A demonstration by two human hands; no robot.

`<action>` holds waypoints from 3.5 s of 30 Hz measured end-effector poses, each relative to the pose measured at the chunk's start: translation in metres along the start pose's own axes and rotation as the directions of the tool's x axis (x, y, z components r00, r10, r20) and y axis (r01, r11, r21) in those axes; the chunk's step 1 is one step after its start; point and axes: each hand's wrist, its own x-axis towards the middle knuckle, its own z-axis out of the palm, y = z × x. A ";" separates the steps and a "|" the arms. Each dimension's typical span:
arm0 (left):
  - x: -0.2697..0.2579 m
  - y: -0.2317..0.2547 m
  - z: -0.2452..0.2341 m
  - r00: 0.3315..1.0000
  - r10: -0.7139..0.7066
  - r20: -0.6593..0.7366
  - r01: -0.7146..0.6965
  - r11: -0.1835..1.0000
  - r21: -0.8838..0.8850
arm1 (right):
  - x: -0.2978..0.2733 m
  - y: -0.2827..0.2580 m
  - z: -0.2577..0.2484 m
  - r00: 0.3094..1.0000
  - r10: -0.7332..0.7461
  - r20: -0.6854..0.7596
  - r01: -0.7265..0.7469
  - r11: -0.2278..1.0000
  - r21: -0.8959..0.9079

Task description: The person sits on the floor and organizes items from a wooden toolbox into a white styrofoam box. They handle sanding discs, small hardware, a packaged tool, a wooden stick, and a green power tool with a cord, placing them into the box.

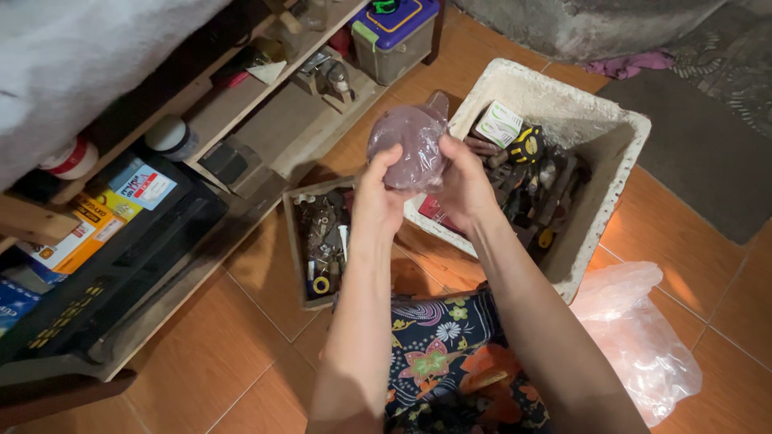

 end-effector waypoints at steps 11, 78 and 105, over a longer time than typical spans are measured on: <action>0.003 -0.025 0.016 0.972 0.201 -0.119 -0.159 0.944 0.290 | 0.003 -0.003 0.011 0.937 -0.144 -0.318 0.143 0.989 -0.028; 0.102 -0.169 -0.125 0.938 -0.270 -0.215 -0.055 -0.731 0.680 | 0.161 0.167 -0.354 0.550 -0.255 -0.796 -0.627 0.504 -0.594; -0.028 -0.073 -0.458 0.842 0.231 -0.488 0.533 -0.496 0.685 | 0.015 0.153 -0.138 0.867 -0.129 0.481 0.383 -0.445 -0.810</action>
